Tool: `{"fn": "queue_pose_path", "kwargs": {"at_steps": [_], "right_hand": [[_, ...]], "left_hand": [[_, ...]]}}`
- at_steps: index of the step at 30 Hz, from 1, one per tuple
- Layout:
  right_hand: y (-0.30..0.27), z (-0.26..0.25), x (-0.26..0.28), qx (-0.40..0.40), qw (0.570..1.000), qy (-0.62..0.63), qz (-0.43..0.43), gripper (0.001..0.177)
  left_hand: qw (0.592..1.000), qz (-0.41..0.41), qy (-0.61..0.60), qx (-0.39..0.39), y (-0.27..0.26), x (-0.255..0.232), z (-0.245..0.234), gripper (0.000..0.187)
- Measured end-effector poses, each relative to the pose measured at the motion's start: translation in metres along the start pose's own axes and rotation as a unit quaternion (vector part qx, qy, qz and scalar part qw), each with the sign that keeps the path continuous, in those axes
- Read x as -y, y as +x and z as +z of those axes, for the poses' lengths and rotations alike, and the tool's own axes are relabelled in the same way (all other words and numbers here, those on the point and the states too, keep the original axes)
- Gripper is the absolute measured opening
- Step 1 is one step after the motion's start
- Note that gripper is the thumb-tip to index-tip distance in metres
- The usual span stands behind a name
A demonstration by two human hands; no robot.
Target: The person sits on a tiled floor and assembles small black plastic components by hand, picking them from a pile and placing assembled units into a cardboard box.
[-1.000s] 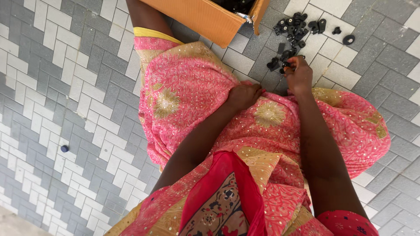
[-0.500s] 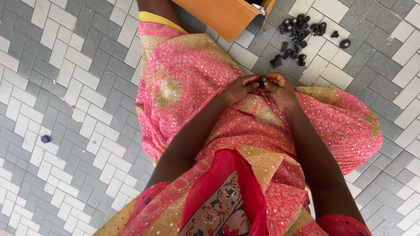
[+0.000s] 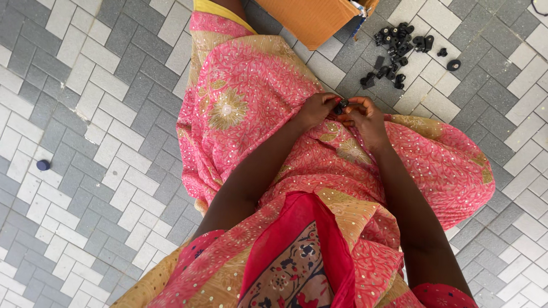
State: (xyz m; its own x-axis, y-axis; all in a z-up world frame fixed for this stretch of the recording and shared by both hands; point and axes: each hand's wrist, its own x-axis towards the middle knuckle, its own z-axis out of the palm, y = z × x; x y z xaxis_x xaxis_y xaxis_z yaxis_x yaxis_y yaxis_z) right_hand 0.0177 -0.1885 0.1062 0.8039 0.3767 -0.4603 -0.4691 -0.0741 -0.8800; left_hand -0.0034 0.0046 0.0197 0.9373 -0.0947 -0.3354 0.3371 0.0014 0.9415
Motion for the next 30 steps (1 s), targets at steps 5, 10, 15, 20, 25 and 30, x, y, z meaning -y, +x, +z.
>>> {"fn": "queue_pose_path", "kwargs": {"at_steps": [5, 10, 15, 20, 25, 30], "right_hand": [[-0.002, 0.019, 0.003, -0.029, 0.989, -0.123, -0.082, 0.031], [-0.001, 0.011, -0.001, -0.042, 0.986, -0.147, -0.065, 0.022], [0.003, 0.003, -0.007, -0.068, 0.984, -0.161, -0.019, 0.034], [0.006, -0.001, 0.004, -0.100, 0.988, -0.107, -0.042, 0.031], [-0.011, 0.010, 0.008, -0.084, 0.942, -0.260, -0.193, 0.026], [-0.002, 0.005, 0.004, -0.092, 0.953, -0.276, -0.090, 0.016]], "left_hand": [[0.999, -0.013, -0.003, 0.031, 0.006, 0.007, 0.001, 0.027], [0.986, 0.020, -0.118, 0.112, 0.019, 0.026, 0.003, 0.025], [0.982, -0.005, -0.140, 0.127, 0.022, 0.039, 0.000, 0.030], [0.983, -0.002, -0.142, 0.118, 0.022, 0.037, -0.001, 0.037], [0.986, 0.011, -0.124, 0.107, 0.016, 0.025, -0.005, 0.049], [0.980, -0.001, -0.148, 0.131, 0.008, 0.008, -0.008, 0.064]]}}
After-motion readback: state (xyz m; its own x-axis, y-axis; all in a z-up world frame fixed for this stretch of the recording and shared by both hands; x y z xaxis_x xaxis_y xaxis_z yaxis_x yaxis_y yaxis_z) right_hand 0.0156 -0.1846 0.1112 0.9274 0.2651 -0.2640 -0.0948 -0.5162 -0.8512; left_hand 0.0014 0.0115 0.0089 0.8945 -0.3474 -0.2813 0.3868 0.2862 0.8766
